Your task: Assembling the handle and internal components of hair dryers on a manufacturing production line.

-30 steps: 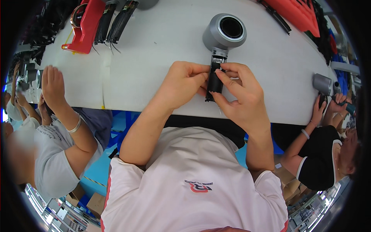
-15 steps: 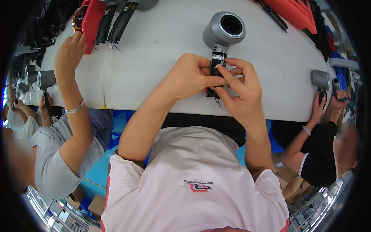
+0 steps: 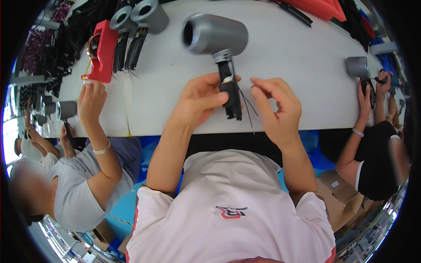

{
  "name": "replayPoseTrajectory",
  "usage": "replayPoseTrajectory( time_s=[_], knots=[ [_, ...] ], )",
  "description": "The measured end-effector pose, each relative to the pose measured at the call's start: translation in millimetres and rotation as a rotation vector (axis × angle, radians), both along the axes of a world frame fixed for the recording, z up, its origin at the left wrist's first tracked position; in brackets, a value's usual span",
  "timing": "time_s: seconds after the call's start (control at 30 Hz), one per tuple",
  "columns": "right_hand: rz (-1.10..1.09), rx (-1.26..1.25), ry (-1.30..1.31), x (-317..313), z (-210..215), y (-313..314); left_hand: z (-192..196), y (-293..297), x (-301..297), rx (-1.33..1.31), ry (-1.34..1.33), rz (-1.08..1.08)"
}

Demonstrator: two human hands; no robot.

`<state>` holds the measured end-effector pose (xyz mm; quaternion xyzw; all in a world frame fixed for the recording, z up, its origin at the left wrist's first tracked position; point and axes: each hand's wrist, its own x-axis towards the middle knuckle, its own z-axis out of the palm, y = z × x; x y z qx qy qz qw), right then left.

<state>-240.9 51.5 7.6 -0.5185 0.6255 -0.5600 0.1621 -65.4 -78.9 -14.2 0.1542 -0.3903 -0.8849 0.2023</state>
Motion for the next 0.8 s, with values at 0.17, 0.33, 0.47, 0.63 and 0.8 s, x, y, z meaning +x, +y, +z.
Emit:
replayPoseTrajectory(
  time_s=[0.17, 0.33, 0.47, 0.63, 0.8],
  knots=[
    [0.094, -0.054, 0.021, 19.9, 17.2, 6.9, -3.5, 3.5, 14.3, -0.112, 0.132, 0.031],
    [0.081, -0.057, -0.025, 29.1, 21.0, 0.9, -14.6, -4.2, 19.1, -0.167, 0.29, 0.029],
    [0.124, 0.008, -0.083, 29.8, 19.5, -2.9, -6.9, -0.5, 21.4, -0.163, 0.264, 0.029],
    [0.091, -0.017, -0.066, 28.6, 10.0, 1.3, -0.3, 6.0, 16.4, -0.02, 0.062, 0.126],
    [0.154, 0.05, -0.046, 28.6, -0.4, 13.5, -0.8, 3.0, 10.2, -0.006, -0.07, 0.202]
  ],
)
